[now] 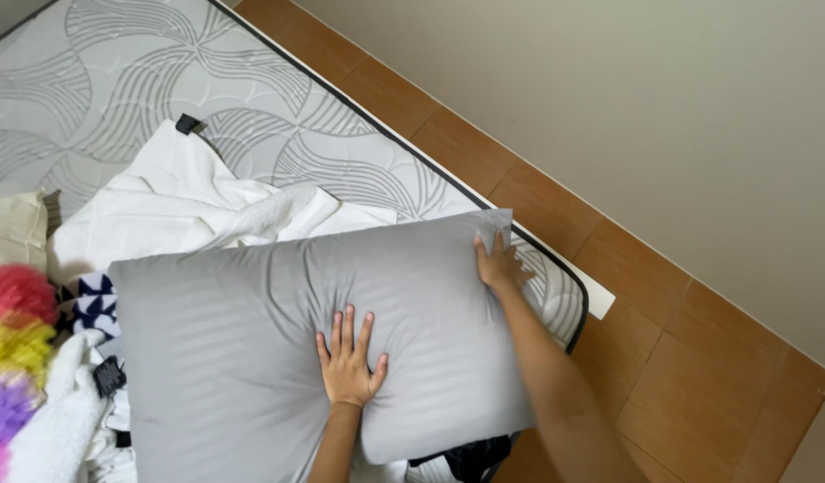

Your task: The person puts a pillow into a gray pillowcase, adjusts the fabric, and smooths the surface. They then use a rainbow-colored feather duster to dust the pillow and other pillows on the bed.

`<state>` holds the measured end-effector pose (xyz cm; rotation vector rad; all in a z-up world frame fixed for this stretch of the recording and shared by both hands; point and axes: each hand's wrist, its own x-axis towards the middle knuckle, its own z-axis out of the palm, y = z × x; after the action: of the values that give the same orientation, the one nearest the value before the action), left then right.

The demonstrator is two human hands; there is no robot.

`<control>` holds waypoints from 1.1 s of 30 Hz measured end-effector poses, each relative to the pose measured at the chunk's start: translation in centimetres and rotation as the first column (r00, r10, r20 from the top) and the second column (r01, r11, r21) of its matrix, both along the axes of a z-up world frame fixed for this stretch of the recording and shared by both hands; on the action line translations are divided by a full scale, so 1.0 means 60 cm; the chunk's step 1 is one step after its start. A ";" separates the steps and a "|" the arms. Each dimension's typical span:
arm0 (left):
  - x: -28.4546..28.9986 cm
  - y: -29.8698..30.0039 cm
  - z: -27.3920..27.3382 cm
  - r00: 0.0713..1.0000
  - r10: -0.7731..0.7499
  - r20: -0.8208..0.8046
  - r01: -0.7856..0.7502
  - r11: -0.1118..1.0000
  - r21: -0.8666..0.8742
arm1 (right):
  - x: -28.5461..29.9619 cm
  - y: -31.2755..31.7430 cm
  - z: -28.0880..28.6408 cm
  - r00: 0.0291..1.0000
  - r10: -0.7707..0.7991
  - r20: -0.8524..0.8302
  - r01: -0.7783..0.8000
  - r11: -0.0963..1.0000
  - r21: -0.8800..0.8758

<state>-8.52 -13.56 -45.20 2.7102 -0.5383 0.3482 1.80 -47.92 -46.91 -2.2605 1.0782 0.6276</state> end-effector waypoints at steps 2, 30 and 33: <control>0.007 -0.003 0.012 1.000 0.002 -0.029 -0.004 0.998 -0.055 | 0.035 0.026 -0.091 0.997 -0.081 0.012 0.081 0.957 -0.279; -0.087 0.442 0.050 0.793 0.518 -0.321 -0.523 0.849 0.076 | -0.285 0.165 0.037 0.889 -0.211 0.406 0.332 0.908 -0.257; -0.132 0.467 -0.021 0.820 0.472 -0.324 -0.531 0.839 -0.120 | -0.202 0.264 0.062 0.832 0.116 0.543 0.154 0.891 -0.427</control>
<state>-16.45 14.48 -46.45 2.5932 0.2997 0.1276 -10.35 -32.07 -43.19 -2.5697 1.0057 -0.3491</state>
